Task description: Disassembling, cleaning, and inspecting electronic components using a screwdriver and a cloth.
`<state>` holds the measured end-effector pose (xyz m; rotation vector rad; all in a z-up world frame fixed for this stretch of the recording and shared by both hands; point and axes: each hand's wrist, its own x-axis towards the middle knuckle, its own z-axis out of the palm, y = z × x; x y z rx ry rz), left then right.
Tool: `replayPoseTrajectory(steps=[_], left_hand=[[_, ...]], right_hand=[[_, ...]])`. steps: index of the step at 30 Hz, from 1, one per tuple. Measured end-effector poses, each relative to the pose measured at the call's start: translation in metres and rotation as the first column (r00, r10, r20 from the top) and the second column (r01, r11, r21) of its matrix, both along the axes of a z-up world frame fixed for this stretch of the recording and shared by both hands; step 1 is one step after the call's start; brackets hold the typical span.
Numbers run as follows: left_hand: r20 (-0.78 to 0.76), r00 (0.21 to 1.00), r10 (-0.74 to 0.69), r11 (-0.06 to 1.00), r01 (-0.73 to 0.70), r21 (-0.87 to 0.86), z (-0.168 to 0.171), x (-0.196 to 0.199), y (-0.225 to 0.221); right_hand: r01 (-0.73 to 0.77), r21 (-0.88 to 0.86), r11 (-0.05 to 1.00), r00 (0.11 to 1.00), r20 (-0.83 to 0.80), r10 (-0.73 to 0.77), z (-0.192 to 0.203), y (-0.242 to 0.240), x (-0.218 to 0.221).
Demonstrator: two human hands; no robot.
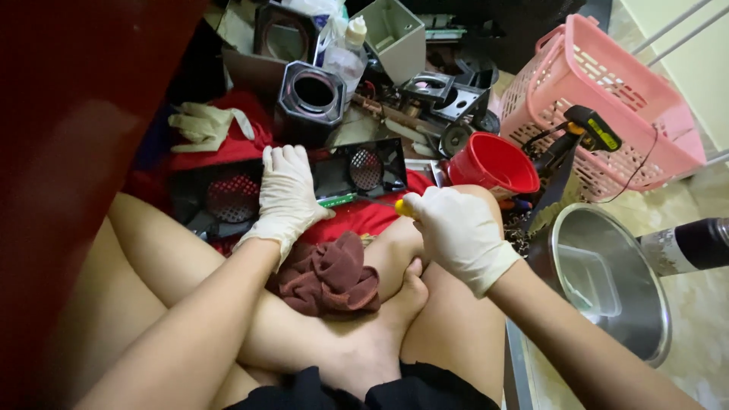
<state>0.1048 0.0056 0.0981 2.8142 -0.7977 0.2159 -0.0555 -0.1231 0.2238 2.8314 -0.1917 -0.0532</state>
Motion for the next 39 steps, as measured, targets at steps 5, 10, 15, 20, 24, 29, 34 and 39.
replayPoseTrajectory(steps=[5, 10, 15, 20, 24, 29, 34, 39], left_hand=[[0.005, 1.000, -0.010, 0.998, 0.010, -0.058, -0.001, 0.004, -0.004], [0.018, 1.000, -0.001, 0.999, 0.002, -0.037, -0.009, 0.006, -0.002], [0.047, 0.999, 0.001, 0.999, 0.001, -0.047, -0.009, 0.003, 0.000], [0.103, 0.995, -0.003, 0.999, 0.008, -0.052, -0.006, 0.000, 0.000], [0.130, 0.992, -0.006, 0.996, 0.017, -0.087, -0.003, -0.003, 0.002], [0.067, 0.997, -0.027, 0.995, 0.033, -0.093, -0.008, 0.003, 0.003], [0.050, 0.999, -0.022, 0.999, 0.023, -0.025, -0.011, 0.006, -0.004], [0.023, 0.999, -0.023, 0.999, 0.024, -0.028, -0.014, 0.006, -0.004]], right_hand=[[0.073, 0.100, 0.992, 0.997, 0.011, -0.074, -0.021, -0.011, 0.000], [0.545, 0.837, 0.060, 0.628, -0.359, -0.691, 0.000, 0.005, 0.010], [0.448, 0.836, -0.316, 0.611, -0.544, -0.575, 0.019, 0.020, 0.004], [0.493, 0.464, 0.735, 0.851, -0.084, -0.518, -0.024, -0.029, -0.007], [-0.132, -0.153, 0.979, 0.984, 0.100, 0.148, -0.013, -0.014, -0.007], [-0.027, 0.107, 0.994, 0.992, -0.120, 0.040, -0.013, -0.015, 0.010], [0.579, 0.808, 0.113, 0.673, -0.395, -0.625, 0.032, 0.002, 0.035], [0.549, 0.820, -0.159, 0.588, -0.515, -0.624, 0.023, -0.007, 0.031]])
